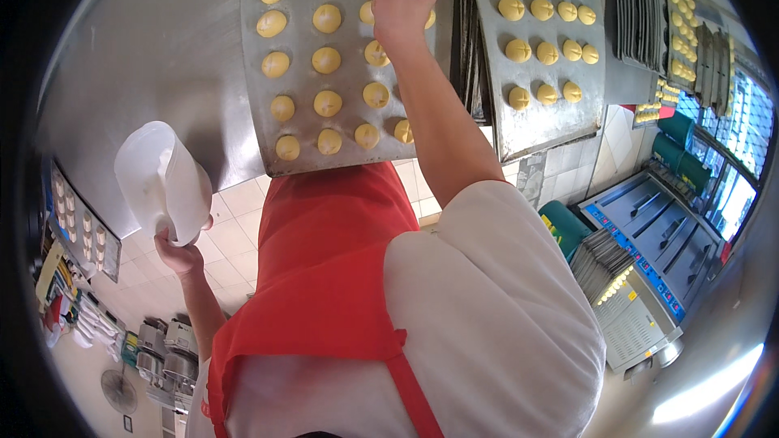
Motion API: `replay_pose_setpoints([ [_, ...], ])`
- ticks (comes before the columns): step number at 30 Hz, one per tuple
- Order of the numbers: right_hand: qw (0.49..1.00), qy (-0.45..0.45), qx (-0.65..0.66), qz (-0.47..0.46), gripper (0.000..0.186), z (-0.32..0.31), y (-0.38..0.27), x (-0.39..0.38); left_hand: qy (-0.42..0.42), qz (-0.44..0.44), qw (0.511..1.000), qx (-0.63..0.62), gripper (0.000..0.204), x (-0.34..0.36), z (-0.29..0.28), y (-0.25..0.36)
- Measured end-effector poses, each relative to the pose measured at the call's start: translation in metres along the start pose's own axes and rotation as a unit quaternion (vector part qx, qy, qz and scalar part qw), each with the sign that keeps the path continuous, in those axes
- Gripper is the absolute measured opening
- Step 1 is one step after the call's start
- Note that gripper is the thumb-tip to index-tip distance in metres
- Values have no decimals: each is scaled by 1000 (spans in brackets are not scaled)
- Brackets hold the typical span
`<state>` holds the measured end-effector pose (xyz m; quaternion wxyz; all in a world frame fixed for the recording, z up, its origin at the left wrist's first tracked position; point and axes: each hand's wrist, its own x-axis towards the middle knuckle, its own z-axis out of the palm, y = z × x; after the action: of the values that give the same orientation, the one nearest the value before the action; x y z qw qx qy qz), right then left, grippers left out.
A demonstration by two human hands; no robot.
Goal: The person scoops a white powder from a bucket into a container, walks to a metal table, and uses their hand to mark cross shapes onto rows of dough balls on baking trays.
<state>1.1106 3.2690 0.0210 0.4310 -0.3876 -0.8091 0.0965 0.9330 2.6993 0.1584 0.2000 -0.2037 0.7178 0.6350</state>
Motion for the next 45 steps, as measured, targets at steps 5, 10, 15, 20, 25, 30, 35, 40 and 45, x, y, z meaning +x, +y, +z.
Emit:
replay_pose_setpoints([
  [5, 634, -54, 666, 391, 25, -58, -89, 94, 64, -8, 997, -29, 43, -23, -13, -18],
  [10, 685, -83, 620, 375, 23, 13, -33, 88, 67, -12, 997, -29, 46, -17, 2, -7],
  [15, 588, 55, 679, 436, 24, 4, -72, 133, 83, 0, 996, -19, 46, -16, -34, -32],
  [20, 636, -166, 664, 356, 20, 17, -54, 169, 71, -1, 997, -23, 43, -15, -6, -14],
  [25, 630, -58, 668, 392, 19, 3, -60, 187, 125, 18, 992, 0, 41, -20, -1, -16],
  [30, 565, -81, 679, 461, 25, -15, -8, 198, 106, 21, 994, -11, 42, -11, -8, -18],
  [35, 709, -43, 616, 341, 31, -10, -18, 182, 122, 25, 992, -10, 43, -16, 0, -15],
  [40, 670, -84, 627, 390, 32, -51, -25, 153, 92, 37, 995, -3, 43, -16, 9, -12],
  [45, 744, -74, 554, 367, 35, -54, -22, 124, 118, 38, 992, 23, 42, -23, 15, -9],
])
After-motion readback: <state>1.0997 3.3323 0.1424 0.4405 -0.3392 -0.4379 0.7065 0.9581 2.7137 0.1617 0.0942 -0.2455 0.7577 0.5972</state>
